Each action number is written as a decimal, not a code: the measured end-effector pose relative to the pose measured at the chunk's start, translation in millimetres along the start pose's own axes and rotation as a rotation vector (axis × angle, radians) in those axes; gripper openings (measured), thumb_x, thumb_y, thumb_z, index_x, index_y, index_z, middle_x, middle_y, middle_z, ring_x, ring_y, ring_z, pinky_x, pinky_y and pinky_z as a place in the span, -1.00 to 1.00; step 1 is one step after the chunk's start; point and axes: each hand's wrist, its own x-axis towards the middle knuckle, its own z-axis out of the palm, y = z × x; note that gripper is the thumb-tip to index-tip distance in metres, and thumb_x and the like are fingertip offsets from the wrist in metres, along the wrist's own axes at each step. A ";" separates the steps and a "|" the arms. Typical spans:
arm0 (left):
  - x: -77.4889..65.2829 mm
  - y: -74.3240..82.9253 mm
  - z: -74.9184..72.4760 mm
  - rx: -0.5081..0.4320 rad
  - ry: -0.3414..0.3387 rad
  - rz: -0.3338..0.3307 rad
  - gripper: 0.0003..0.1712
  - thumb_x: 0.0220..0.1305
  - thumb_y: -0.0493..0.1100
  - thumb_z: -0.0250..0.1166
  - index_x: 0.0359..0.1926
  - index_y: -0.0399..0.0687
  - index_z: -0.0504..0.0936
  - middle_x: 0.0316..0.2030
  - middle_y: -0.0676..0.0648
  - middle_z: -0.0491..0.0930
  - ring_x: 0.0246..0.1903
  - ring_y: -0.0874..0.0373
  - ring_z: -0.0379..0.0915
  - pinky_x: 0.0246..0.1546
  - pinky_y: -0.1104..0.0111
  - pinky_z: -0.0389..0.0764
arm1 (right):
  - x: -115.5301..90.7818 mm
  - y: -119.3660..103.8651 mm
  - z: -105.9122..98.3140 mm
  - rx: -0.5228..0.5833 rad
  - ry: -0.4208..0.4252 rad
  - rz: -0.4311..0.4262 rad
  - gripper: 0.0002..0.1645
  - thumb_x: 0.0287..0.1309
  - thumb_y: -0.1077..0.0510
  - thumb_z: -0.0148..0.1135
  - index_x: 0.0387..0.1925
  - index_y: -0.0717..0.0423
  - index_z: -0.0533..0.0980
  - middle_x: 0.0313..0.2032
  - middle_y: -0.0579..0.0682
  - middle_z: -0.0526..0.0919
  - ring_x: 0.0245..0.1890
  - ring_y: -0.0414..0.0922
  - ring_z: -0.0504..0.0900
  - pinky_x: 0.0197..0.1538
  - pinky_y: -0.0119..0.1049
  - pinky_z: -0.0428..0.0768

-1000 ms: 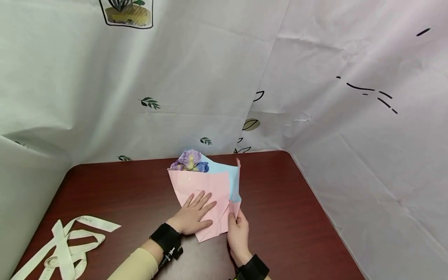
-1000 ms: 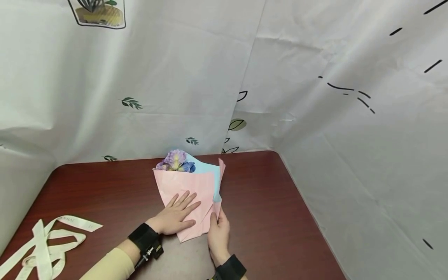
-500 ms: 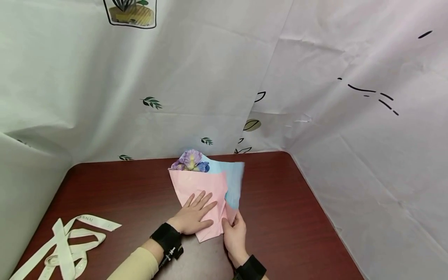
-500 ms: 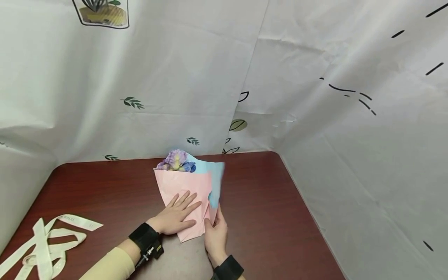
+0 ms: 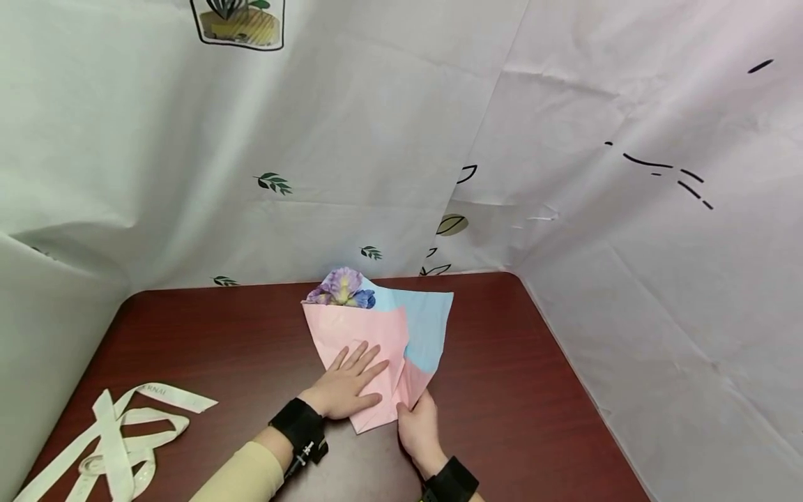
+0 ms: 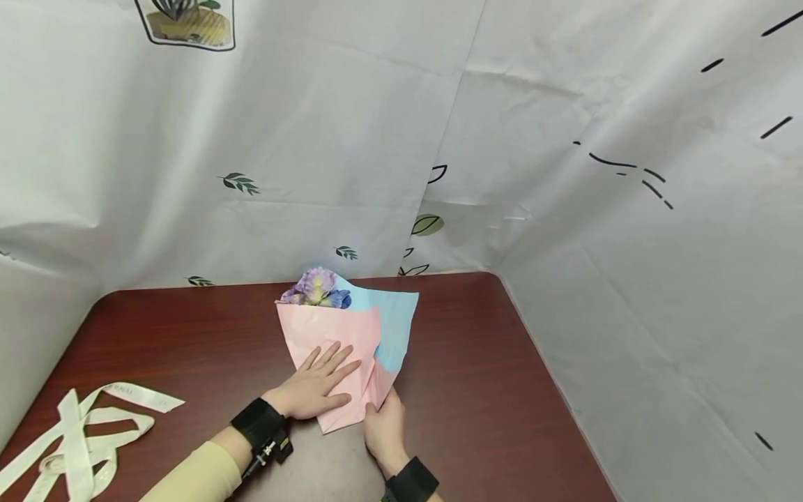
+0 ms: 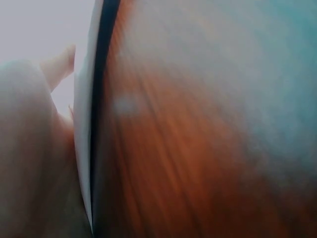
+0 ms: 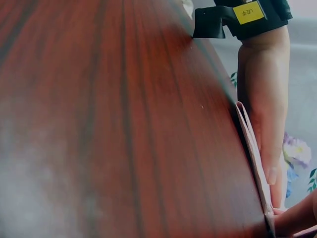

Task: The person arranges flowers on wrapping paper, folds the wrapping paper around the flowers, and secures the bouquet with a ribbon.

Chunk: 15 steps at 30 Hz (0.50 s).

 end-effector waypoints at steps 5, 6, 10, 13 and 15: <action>0.9 2.1 -2.8 -0.002 -0.032 -0.021 -0.20 0.59 0.30 0.09 0.67 0.10 0.27 0.71 -0.11 -0.01 0.69 -0.13 -0.28 0.60 -0.19 -0.21 | -0.3 -0.6 -3.7 -0.036 -0.072 -0.035 -0.39 0.19 0.60 0.16 0.28 0.32 0.54 0.22 0.25 0.67 0.30 0.08 0.58 0.34 0.02 0.54; 1.1 2.8 -3.5 -0.005 -0.036 -0.025 -0.19 0.59 0.30 0.10 0.67 0.11 0.27 0.71 -0.11 -0.01 0.69 -0.12 -0.29 0.60 -0.18 -0.22 | -0.1 -0.7 -4.5 -0.056 -0.093 -0.054 -0.33 0.21 0.61 0.12 0.35 0.32 0.50 0.27 0.26 0.64 0.33 0.09 0.56 0.37 0.03 0.51; 1.5 2.8 -2.2 -0.005 -0.031 -0.028 -0.19 0.58 0.31 0.10 0.67 0.13 0.28 0.71 -0.10 -0.01 0.69 -0.11 -0.29 0.60 -0.18 -0.21 | 2.6 -0.8 -8.4 -0.131 -0.192 -0.136 0.00 0.22 0.67 0.00 0.66 0.13 0.22 0.52 0.19 0.39 0.50 0.04 0.36 0.47 -0.07 0.36; 1.5 4.2 -2.8 -0.004 -0.029 -0.027 -0.18 0.57 0.30 0.12 0.63 -0.02 0.34 0.69 -0.16 0.05 0.68 -0.16 -0.24 0.59 -0.21 -0.18 | 3.5 1.0 -10.9 -0.176 -0.255 -0.200 0.19 0.15 0.73 -0.07 0.73 -0.05 0.06 0.63 0.16 0.17 0.57 0.04 0.21 0.50 -0.21 0.22; 0.4 8.3 -7.0 0.019 -0.030 -0.031 -0.16 0.56 0.29 0.12 0.60 -0.14 0.38 0.65 -0.22 0.12 0.67 -0.21 -0.18 0.59 -0.21 -0.14 | 3.3 2.0 -11.8 -0.194 -0.282 -0.242 0.24 0.10 0.76 -0.11 0.73 -0.08 0.06 0.65 0.21 0.09 0.59 0.09 0.17 0.50 -0.23 0.19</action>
